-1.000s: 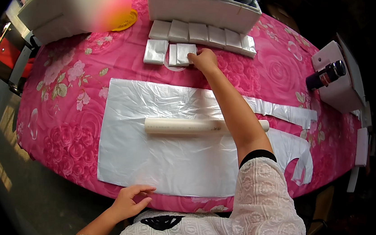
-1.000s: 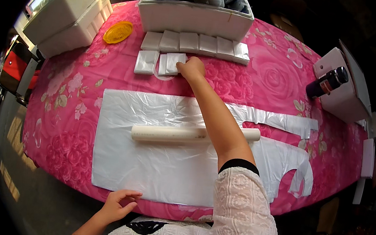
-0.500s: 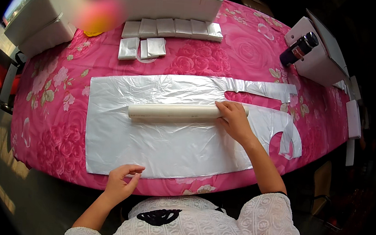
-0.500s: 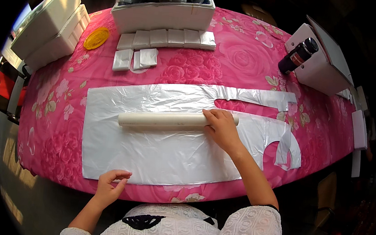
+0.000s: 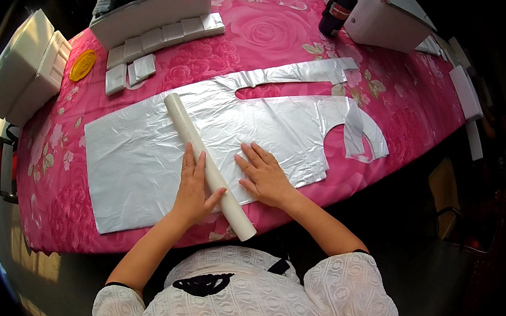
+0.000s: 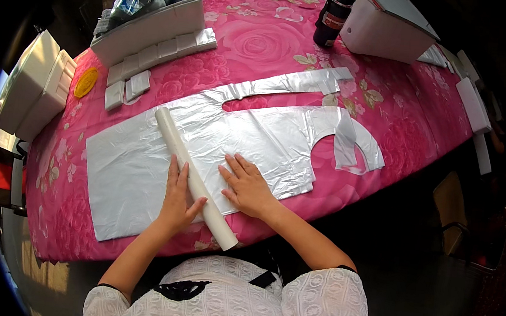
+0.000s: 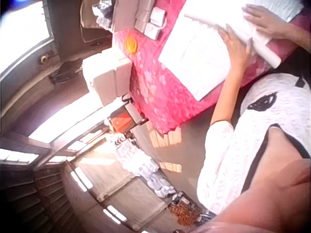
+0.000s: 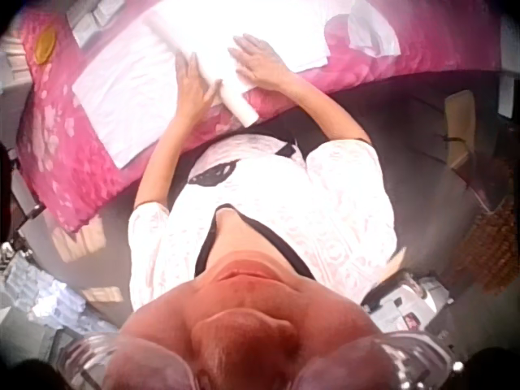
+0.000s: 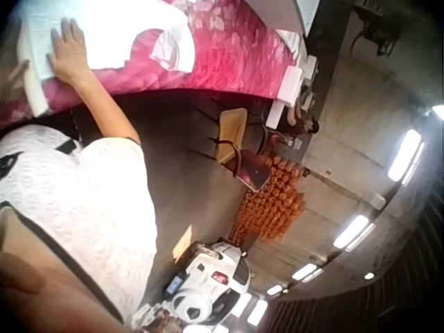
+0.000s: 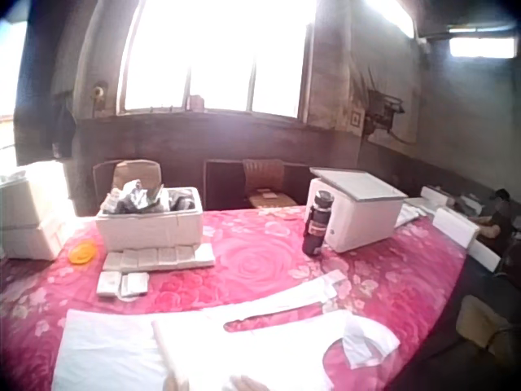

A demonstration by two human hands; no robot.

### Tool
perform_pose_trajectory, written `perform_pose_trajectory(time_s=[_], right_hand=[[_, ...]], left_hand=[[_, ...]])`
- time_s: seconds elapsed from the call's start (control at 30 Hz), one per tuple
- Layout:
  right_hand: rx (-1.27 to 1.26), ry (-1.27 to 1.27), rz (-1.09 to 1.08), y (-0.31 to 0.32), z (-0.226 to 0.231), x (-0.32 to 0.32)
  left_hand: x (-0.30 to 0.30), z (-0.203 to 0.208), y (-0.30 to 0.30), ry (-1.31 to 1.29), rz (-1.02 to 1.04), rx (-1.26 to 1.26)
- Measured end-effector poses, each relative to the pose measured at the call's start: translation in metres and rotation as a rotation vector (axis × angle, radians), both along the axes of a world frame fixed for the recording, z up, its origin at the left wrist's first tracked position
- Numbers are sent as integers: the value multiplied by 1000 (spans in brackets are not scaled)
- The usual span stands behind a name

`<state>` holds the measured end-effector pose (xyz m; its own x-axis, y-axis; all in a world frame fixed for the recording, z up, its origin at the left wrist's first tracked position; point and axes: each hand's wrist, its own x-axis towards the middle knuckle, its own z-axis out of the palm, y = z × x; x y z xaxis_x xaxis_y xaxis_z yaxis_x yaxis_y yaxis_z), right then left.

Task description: The person wraps small rectangular items in clear plastic film on a pink floral tablecloth. They place an item on the film, fold the film over it, and use a white cylindrical rolling pin to smooth and seal the package. The wrapped items are stacked on the table.

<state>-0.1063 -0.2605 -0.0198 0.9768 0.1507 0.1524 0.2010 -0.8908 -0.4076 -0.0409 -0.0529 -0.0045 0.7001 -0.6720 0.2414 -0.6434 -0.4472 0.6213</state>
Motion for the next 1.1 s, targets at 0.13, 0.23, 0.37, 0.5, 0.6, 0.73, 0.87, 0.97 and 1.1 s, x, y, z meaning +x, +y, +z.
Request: perform_pose_trajectory(time_s=[0.13,0.23,0.37,0.5,0.6,0.73,0.87,0.97,1.1], right_hand=[[-169,34,-104,-74,-1,10],[-220,47,-288,-135,-7,8],[-340,62,-564,-218,-6,1],[-776,200,-1215,-254,7,-8],[-646,-79,-981,-181,26,14],[98,-133,-233,-53,9,25],[54,-15,-16,-15,0,31],[-55,-37,-119,-39,3,36],[-133,-30,-428,-120,-14,30]], left_hand=[[-2,-2,-6,65,21,-99],[1,1,-4,53,-5,-128],[-2,3,-7,39,32,-90],[-3,5,-14,94,6,-149],[1,2,-14,80,42,-146],[3,-2,-21,27,-47,-155],[4,-9,-25,48,-64,-104],[-1,-13,-26,42,35,-31],[-1,-8,-29,138,57,6]])
